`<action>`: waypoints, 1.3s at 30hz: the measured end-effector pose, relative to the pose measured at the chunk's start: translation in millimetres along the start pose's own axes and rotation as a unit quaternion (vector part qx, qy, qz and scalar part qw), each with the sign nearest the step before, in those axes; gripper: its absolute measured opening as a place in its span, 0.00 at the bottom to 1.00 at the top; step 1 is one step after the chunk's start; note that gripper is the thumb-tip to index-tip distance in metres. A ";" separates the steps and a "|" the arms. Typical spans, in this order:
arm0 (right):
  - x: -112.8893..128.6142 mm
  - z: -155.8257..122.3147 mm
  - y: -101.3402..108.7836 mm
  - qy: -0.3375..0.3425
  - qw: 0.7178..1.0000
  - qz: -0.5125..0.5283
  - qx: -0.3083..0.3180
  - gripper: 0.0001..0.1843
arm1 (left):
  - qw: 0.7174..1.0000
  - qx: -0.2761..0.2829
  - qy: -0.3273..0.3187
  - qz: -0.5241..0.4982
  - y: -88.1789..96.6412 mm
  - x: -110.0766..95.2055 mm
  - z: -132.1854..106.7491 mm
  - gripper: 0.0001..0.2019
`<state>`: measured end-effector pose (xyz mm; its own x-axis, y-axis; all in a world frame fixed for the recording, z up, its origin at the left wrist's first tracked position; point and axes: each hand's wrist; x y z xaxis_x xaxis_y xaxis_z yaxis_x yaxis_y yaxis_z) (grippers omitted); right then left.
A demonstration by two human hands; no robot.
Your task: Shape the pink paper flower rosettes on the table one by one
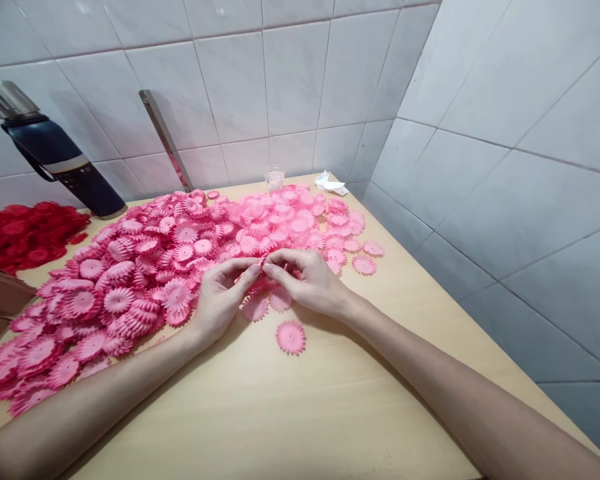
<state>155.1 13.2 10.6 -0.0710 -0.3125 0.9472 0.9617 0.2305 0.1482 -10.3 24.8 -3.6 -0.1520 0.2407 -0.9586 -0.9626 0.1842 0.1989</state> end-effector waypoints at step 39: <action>2.0 -0.8 -0.1 -0.043 0.996 0.077 -0.007 0.09 | 0.999 0.003 -0.014 0.039 -0.7 3.9 -1.0 0.08</action>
<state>155.0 11.8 12.2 0.0558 -0.1946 0.9793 0.9667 0.2558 -0.0043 -10.5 24.7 -7.7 -0.2194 0.2807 -0.9344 -0.9468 0.1699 0.2733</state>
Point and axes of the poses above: each hand's wrist, its own z-axis towards the middle knuckle, its own y-axis out of the back of the hand, x = y × z, and after that the axes turned 13 degrees about z, right-handed
